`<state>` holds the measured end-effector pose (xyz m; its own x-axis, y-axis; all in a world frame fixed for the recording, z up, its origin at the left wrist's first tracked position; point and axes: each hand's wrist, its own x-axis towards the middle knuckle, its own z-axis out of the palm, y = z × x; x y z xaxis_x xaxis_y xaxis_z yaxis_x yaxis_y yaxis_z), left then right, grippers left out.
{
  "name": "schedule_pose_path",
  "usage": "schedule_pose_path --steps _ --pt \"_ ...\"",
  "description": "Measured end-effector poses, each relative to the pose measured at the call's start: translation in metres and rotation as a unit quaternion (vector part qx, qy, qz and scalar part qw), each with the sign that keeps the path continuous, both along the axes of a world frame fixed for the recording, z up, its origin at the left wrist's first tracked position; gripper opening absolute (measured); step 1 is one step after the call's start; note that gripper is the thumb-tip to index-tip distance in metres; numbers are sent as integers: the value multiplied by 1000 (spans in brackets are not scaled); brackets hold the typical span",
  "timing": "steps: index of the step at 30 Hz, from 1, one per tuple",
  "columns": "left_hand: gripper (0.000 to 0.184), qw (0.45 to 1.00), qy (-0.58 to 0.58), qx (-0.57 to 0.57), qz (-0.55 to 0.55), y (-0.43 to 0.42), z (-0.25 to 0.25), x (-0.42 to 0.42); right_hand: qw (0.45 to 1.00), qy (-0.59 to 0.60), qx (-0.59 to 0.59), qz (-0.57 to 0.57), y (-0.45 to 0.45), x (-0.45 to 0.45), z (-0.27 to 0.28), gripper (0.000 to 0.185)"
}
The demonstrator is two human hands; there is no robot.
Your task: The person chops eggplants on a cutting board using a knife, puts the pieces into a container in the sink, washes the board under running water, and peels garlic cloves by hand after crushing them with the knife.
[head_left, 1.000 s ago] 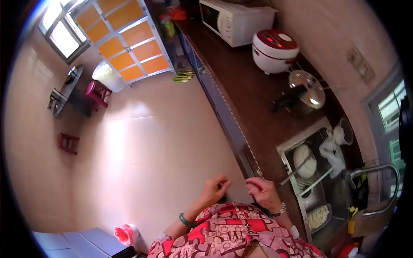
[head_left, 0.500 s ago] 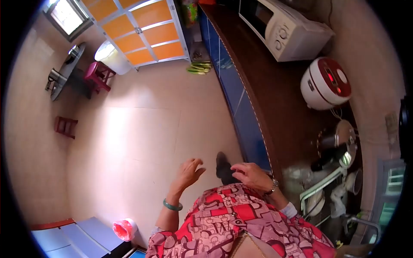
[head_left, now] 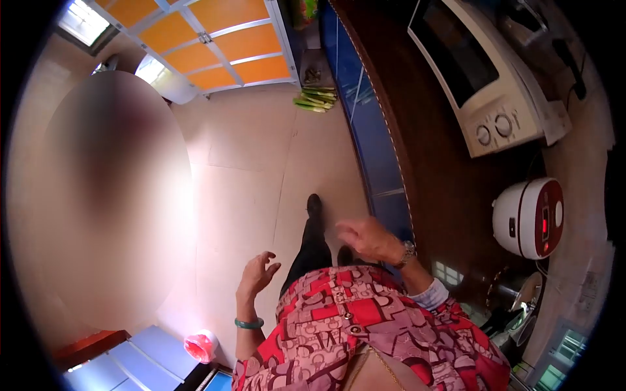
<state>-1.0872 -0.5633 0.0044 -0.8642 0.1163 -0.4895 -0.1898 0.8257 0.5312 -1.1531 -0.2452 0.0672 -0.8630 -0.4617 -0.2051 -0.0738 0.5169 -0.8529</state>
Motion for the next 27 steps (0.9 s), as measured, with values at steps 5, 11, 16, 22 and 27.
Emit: schedule_pose_path --steps 5,11,16,22,27 --pt "26 987 150 7 -61 -9 -5 -139 994 -51 -19 -95 9 -65 -10 27" --pt "21 960 242 53 -133 25 15 -318 977 -107 7 -187 20 -147 9 28" --pt "19 952 226 115 -174 78 26 -430 971 -108 23 -213 32 -205 -10 28" --pt "19 938 266 107 -196 122 35 -534 980 -10 -20 -200 55 -300 -15 30" --pt "21 908 337 171 -181 166 65 -626 964 -72 -51 -249 83 -362 9 29"
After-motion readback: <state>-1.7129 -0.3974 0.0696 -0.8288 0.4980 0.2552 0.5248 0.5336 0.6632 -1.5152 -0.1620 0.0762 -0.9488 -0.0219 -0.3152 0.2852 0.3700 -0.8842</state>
